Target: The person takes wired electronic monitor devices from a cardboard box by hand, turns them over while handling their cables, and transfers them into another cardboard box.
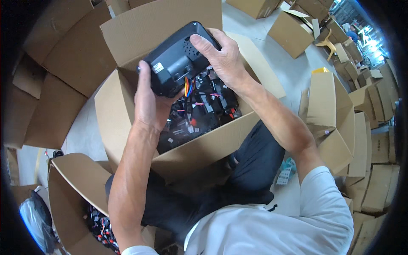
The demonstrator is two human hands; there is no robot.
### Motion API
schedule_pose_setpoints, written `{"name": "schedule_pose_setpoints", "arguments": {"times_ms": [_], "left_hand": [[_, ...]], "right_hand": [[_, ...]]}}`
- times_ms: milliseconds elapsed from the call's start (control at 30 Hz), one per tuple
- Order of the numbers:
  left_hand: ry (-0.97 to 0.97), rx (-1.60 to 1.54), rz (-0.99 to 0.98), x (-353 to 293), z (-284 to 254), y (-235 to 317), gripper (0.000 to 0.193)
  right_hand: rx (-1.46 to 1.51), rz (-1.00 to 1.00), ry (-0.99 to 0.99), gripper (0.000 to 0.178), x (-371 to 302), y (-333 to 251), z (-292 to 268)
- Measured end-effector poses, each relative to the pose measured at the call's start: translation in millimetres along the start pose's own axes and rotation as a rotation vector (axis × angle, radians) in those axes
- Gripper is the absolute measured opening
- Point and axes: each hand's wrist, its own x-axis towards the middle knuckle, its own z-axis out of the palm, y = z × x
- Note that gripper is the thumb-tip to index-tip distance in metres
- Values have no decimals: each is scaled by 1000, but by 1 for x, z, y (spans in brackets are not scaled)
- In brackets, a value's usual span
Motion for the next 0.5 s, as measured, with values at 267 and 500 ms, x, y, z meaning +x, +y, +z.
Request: {"name": "schedule_pose_setpoints", "arguments": {"times_ms": [267,500], "left_hand": [[86,10,49,24,-20,-13,57],[-449,-109,210,38,-31,-10,74]], "right_hand": [[-52,64,-261,80,14,34,-18],[504,199,-298,66,27,39,-33]]}}
